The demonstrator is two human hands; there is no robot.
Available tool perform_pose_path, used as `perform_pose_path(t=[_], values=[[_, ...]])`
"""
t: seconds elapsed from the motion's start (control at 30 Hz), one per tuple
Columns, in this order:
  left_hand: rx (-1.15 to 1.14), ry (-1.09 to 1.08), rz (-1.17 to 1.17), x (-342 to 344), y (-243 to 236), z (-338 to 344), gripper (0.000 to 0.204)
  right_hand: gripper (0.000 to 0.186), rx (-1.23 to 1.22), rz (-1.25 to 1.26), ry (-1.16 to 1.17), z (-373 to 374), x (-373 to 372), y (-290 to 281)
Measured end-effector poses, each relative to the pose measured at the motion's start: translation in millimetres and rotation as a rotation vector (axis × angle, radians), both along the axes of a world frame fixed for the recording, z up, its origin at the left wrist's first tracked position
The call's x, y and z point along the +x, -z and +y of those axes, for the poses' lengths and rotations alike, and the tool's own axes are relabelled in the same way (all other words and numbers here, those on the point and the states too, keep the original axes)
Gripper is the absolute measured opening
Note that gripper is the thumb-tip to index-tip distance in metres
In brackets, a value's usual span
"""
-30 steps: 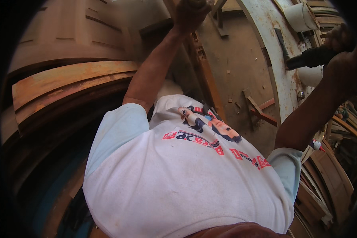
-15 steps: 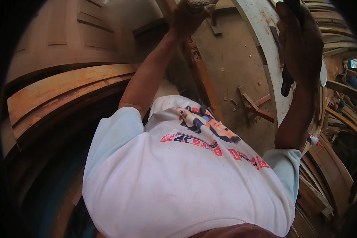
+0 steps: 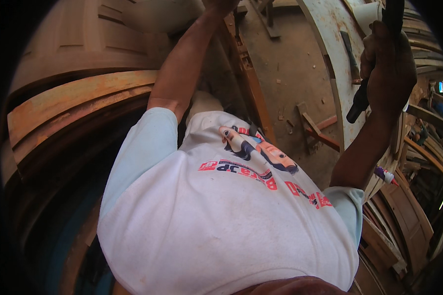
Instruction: The person chisels a wooden door frame using a hammer and a chisel while it rests against a workbench.
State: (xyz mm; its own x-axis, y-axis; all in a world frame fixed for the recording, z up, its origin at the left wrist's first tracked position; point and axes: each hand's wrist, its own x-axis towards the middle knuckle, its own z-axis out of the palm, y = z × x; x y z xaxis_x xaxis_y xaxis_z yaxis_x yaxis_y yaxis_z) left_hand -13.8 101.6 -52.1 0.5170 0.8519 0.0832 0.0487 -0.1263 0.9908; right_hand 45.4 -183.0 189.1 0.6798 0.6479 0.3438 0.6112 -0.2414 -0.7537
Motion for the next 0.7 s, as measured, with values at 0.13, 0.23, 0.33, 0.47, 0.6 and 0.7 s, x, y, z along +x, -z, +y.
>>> perform_pose_path(t=[0.13,0.23,0.33,0.47,0.6,0.7], values=[[0.208,-0.129,-0.294,-18,4,-32,0.019,0.037,-0.064,0.067,0.016,-10,-5,5],[0.183,-0.208,-0.385,-30,-1,-78,0.021,0.037,-0.093,0.052,-0.007,-21,-3,14],[0.225,-0.211,-0.306,-37,-3,-76,0.027,0.035,-0.011,-0.004,0.02,-16,-10,16],[0.284,-0.237,-0.208,-31,3,-61,0.035,0.028,0.32,-0.033,-0.032,1,-10,-21],[0.301,-0.173,-0.305,-14,-4,-56,0.037,0.036,0.429,0.066,-0.24,6,68,-23],[0.349,-0.196,-0.187,-20,-3,-48,0.036,0.037,0.002,-0.856,-0.123,55,-11,10]])
